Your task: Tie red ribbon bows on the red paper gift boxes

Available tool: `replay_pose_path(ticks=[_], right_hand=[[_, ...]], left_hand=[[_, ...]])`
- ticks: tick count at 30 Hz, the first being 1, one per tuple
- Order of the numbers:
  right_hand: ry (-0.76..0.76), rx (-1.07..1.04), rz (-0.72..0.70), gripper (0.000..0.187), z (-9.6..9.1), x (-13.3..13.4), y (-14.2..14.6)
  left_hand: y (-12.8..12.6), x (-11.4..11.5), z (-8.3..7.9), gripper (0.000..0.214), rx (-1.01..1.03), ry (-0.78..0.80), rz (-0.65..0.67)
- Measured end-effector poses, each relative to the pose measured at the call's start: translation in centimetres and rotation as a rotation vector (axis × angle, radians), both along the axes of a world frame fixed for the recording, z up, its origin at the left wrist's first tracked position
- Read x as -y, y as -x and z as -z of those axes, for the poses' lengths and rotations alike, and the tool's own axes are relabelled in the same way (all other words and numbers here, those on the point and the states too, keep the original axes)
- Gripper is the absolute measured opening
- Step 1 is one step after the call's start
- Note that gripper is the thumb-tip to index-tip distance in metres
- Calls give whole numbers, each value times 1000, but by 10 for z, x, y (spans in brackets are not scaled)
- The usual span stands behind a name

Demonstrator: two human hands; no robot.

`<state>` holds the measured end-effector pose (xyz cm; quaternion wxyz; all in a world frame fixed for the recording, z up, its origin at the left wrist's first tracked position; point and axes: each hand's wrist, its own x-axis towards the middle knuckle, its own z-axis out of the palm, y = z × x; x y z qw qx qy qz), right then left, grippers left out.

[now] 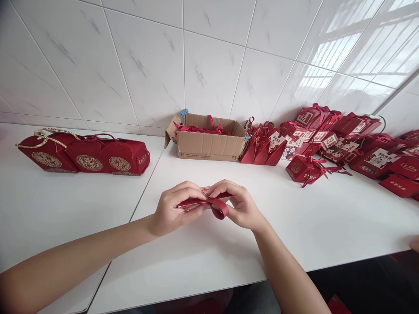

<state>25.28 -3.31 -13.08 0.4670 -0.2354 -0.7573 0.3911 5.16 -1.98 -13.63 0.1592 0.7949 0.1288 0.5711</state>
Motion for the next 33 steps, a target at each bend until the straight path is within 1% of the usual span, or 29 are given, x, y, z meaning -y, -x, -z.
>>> replay_pose_path(ticks=[4, 8, 11, 14, 17, 21, 24, 30, 33], right_hand=[[-53, -9, 29, 10, 1, -1, 2], [-188, 16, 136, 7, 0, -3, 5], [-256, 16, 172, 8, -2, -3, 7], [-283, 26, 175, 8, -3, -4, 7], [-291, 39, 183, 9, -2, -4, 7], [-294, 40, 206, 7, 1, -6, 5], [-306, 26, 201, 7, 2, -6, 5], [-314, 24, 191, 9, 2, -7, 5], [-328, 39, 193, 8, 3, -7, 4]], left_hand=[[0, 0, 0, 16, 0, 7, -6], [-1, 1, 1, 17, -1, 46, -13], [-1, 3, 1, 19, -22, 91, -31], [-1, 4, 1, 30, -53, 96, -64], [-1, 3, 2, 41, -62, 48, -79], [-2, 1, 4, 45, -30, 18, -5], [-3, 1, 4, 43, -14, 40, 27], [-1, 2, 2, 26, -38, 75, -40], [-1, 2, 2, 17, -37, 74, -46]])
